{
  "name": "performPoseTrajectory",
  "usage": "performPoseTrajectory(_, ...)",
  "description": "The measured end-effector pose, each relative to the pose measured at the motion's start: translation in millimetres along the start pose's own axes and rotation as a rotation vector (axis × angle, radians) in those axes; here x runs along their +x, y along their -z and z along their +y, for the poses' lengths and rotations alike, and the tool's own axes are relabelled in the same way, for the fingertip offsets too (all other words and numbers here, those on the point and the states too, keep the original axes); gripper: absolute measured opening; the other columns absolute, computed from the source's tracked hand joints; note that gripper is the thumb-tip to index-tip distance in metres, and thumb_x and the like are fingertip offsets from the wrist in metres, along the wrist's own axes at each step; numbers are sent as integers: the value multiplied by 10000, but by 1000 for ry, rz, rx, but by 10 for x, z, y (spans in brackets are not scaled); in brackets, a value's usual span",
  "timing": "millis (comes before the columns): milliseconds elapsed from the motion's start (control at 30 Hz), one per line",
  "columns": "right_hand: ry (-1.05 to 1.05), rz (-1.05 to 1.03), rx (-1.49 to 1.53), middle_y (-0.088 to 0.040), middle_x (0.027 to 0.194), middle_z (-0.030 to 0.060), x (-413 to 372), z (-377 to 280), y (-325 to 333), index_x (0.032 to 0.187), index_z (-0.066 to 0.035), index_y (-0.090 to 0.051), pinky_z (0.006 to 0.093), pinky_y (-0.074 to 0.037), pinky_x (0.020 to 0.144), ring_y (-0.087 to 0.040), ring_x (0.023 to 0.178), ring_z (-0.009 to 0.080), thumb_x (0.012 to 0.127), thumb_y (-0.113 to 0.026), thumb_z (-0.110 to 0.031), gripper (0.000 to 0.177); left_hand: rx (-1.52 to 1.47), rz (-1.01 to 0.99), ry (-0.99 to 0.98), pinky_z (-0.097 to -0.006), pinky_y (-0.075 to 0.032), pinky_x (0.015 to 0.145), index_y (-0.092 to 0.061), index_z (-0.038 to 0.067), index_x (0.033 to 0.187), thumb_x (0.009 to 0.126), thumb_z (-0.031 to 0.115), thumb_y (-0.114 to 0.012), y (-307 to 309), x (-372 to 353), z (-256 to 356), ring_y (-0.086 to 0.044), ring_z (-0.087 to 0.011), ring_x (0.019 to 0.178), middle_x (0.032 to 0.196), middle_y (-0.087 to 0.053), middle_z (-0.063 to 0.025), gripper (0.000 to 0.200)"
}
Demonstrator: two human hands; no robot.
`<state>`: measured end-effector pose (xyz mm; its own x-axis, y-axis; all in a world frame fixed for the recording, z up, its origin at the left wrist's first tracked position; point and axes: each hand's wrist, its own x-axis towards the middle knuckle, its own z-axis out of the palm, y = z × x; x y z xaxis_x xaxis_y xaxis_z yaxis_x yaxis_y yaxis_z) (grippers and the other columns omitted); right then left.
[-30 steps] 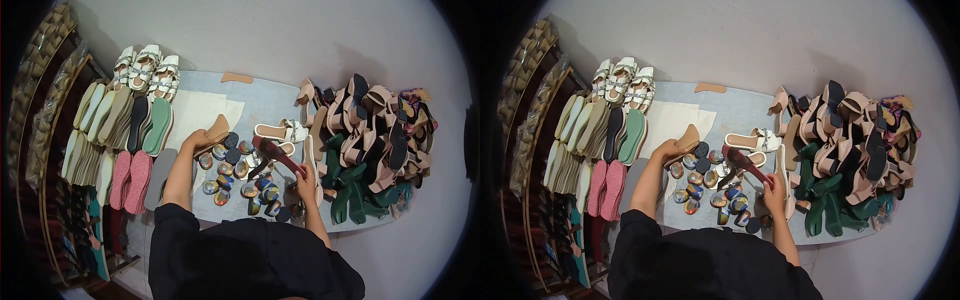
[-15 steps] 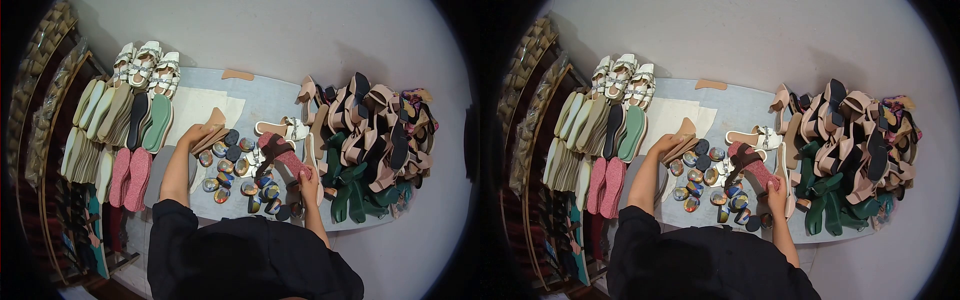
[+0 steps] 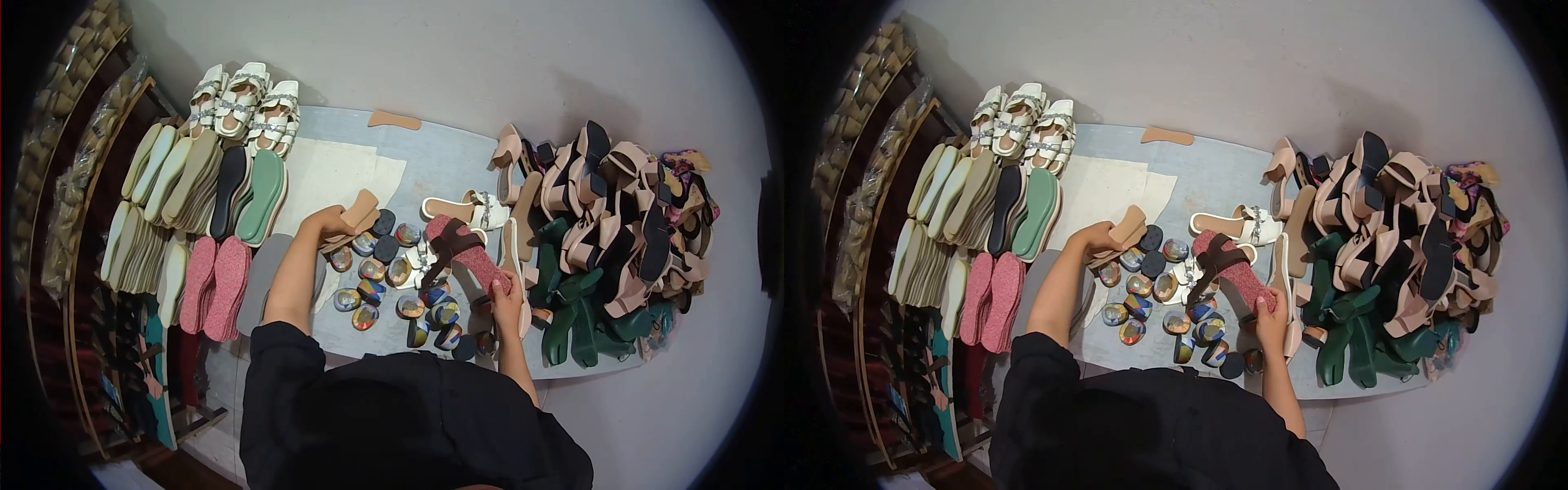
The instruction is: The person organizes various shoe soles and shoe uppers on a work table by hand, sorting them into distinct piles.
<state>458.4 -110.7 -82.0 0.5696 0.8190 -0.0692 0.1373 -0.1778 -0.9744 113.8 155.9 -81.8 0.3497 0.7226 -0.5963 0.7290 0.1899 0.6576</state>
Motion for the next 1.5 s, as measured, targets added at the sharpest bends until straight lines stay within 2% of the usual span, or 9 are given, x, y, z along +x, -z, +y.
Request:
performPoseTrajectory(367, 23, 91, 61, -545, 912, 59, -65, -248, 158, 1017, -1, -509, 246, -417, 753, -518, 832, 127, 834, -561, -94, 211, -46, -20, -212, -293, -466, 676, -643, -15, 952, 710, 195, -734, 443, -6, -164, -589, -146, 734, 834, -644, -66, 333)
performPoseTrajectory(600, 4, 88, 79, -545, 950, 85, -47, -312, 105, 1013, -1, -503, 274, -403, 807, -518, 870, 160, 828, -540, -90, 209, -213, 228, -22, -330, -459, 707, -649, -8, 905, 608, 108, -769, 817, -17, -511, -603, -208, 758, 834, -645, -110, 341)
performPoseTrajectory(700, 17, 76, 60, -545, 950, 83, -28, -225, 69, 1015, 0, -503, 275, -400, 814, -517, 875, 161, 824, -547, -102, 221, 374, 370, 20, -370, -477, 729, -594, 4, 1002, 558, 134, -788, 840, 72, -669, -619, -270, 829, 919, -637, -170, 501)
performPoseTrajectory(800, 0, 67, 91, -547, 950, 81, -18, -231, 45, 1015, 2, -504, 278, -397, 821, -517, 879, 165, 821, -551, -107, 228, 556, 558, 6, -402, -486, 768, -494, 32, 1114, 523, 174, -785, 695, -222, -384, -599, -313, 911, 998, -600, -194, 674)
performPoseTrajectory(1100, 26, 88, 39, -547, 934, 76, -57, -267, 6, 1008, 4, -506, 265, -409, 788, -517, 861, 149, 824, -554, -110, 222, 598, 546, 178, -408, -470, 812, -418, 13, 1144, 567, 201, -723, 522, 102, -592, -551, -327, 992, 1084, -531, -184, 679)
performPoseTrajectory(1200, 19, 84, 62, -550, 936, 80, -72, -298, -9, 1000, 3, -507, 273, -408, 800, -521, 865, 157, 819, -554, -114, 221, 793, 849, 17, -403, -450, 846, -420, -7, 1172, 592, 219, -721, 307, 31, -450, -540, -328, 1006, 1086, -526, -196, 691)
performPoseTrajectory(1267, 25, 84, 74, -550, 935, 80, -64, -281, 2, 1000, 3, -507, 273, -407, 802, -522, 864, 158, 819, -555, -116, 221, 695, 741, -325, -393, -432, 872, -418, -23, 1212, 596, 271, -746, 226, 139, -373, -536, -342, 1009, 1079, -525, -215, 757)
performPoseTrajectory(1333, 34, 92, 77, -550, 934, 79, -53, -190, 29, 999, 2, -506, 272, -407, 801, -523, 864, 157, 820, -556, -119, 221, 292, 315, -252, -384, -432, 873, -414, -35, 1230, 576, 332, -770, 32, 98, -140, -524, -356, 1031, 1109, -517, -232, 830)
performPoseTrajectory(1500, 16, 95, 75, -549, 934, 78, -76, -240, 30, 1000, -3, -508, 272, -406, 804, -522, 871, 157, 821, -557, -125, 222, 552, -13, -141, -374, -447, 843, -438, -50, 1193, 640, 396, -729, -199, -218, 89, -546, -323, 1011, 1095, -537, -264, 767)
